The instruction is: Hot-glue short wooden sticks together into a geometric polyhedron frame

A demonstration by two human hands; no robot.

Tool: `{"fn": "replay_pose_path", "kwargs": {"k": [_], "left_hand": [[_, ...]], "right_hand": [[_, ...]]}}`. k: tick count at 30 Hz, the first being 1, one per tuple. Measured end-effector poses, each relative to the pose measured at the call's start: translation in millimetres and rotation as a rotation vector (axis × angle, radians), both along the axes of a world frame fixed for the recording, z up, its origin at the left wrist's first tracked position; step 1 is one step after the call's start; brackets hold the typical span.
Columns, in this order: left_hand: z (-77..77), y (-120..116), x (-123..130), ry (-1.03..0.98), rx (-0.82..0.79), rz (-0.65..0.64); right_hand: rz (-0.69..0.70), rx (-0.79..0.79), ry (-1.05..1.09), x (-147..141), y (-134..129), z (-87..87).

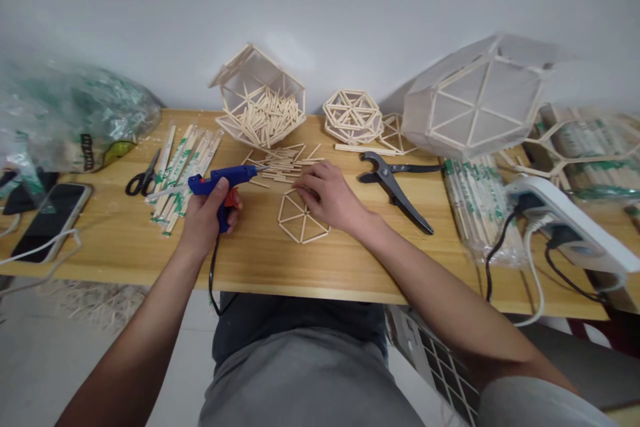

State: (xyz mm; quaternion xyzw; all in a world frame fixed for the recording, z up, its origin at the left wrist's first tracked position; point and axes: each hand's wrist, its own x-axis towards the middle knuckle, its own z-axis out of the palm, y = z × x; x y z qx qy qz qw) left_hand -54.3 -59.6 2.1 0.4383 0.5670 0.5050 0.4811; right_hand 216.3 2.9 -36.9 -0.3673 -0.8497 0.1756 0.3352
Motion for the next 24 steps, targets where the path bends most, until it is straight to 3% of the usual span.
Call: {"fn": "replay_pose_path", "kwargs": {"k": [24], "left_hand": [[-2.7, 5.1, -4.6, -0.018, -0.019, -0.03]], "right_hand": [[-0.069, 0.004, -0.043, -1.4, -5.6, 6.5]]}}
